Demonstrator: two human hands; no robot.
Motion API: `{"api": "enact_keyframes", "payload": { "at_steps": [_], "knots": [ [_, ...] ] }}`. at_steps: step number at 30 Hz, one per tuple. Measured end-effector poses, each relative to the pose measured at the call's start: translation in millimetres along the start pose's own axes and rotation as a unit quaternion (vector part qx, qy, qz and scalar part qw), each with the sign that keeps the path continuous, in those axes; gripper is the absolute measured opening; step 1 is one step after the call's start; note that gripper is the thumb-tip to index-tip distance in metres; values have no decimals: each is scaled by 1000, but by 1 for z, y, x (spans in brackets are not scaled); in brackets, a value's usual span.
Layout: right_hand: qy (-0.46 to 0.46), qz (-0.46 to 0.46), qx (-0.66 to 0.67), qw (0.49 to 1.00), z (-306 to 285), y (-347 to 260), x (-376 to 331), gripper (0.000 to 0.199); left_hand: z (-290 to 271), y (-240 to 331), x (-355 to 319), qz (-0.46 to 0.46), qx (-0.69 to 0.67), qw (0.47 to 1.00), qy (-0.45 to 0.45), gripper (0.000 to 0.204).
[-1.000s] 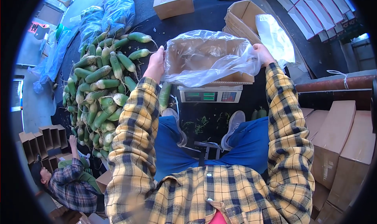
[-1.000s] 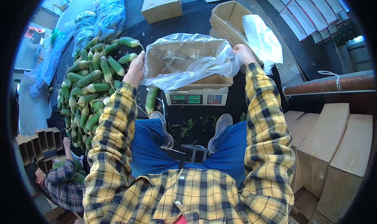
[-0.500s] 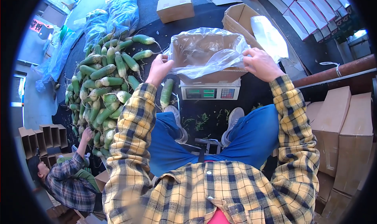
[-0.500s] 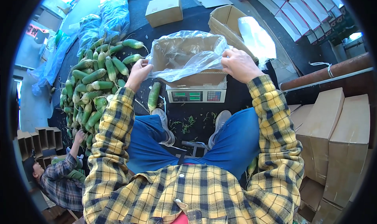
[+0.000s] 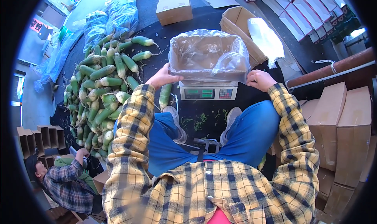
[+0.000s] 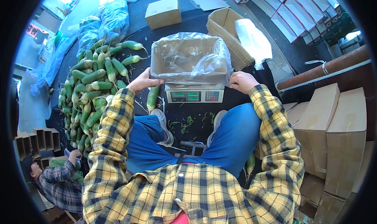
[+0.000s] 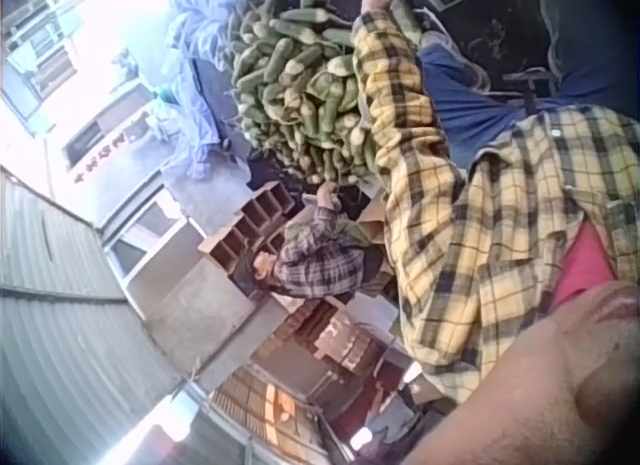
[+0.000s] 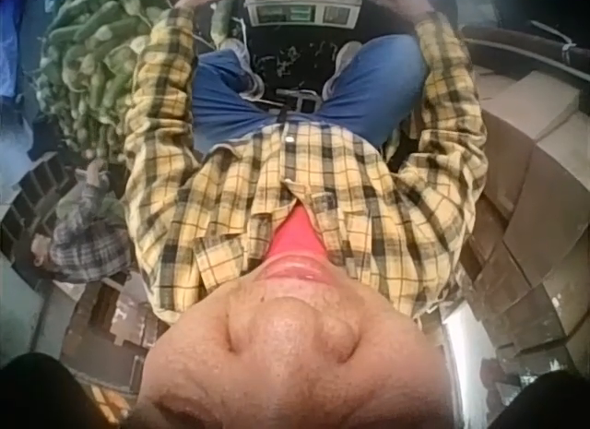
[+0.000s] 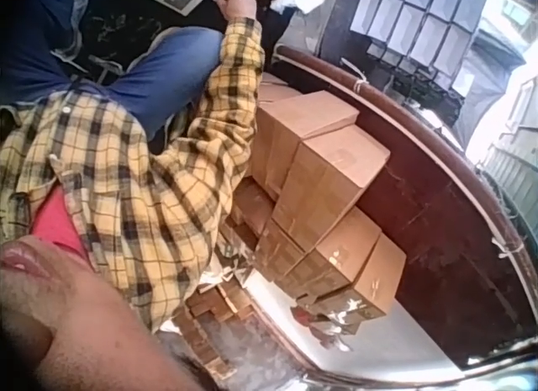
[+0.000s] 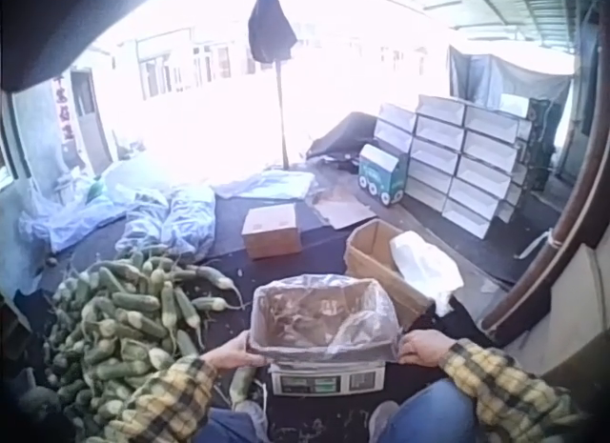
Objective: The recorder is weighing radishes on a digital scale and packing them into cardboard boxes, sometimes placing them in plastic bags first.
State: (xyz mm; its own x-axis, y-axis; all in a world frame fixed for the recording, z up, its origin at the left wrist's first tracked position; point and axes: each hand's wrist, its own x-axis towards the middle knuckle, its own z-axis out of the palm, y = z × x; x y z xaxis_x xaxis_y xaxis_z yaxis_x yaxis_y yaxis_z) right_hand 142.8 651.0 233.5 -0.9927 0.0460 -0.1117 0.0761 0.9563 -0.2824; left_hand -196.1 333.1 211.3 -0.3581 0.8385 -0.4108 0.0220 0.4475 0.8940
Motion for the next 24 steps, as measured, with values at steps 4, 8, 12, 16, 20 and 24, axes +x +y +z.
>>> {"api": "enact_keyframes", "payload": {
  "at_steps": [4,8,12,16,20,24],
  "knots": [
    [-69,93,108,987,43,40,10,16,2,-38,21,87,-31,996,-18,63],
    [-201,169,249,932,58,71,5,21,-2,-43,51,-61,-67,991,96,33],
    [-84,290,575,760,33,46,16,32,-32,-3,43,64,180,857,479,21],
    [182,325,355,857,-11,55,15,30,36,93,57,323,283,865,261,20],
    [236,226,221,919,-44,-12,83,38,75,92,107,200,414,887,-37,25],
    [261,217,81,937,-17,-9,106,46,108,66,157,131,468,866,-118,30]
  ]
}}
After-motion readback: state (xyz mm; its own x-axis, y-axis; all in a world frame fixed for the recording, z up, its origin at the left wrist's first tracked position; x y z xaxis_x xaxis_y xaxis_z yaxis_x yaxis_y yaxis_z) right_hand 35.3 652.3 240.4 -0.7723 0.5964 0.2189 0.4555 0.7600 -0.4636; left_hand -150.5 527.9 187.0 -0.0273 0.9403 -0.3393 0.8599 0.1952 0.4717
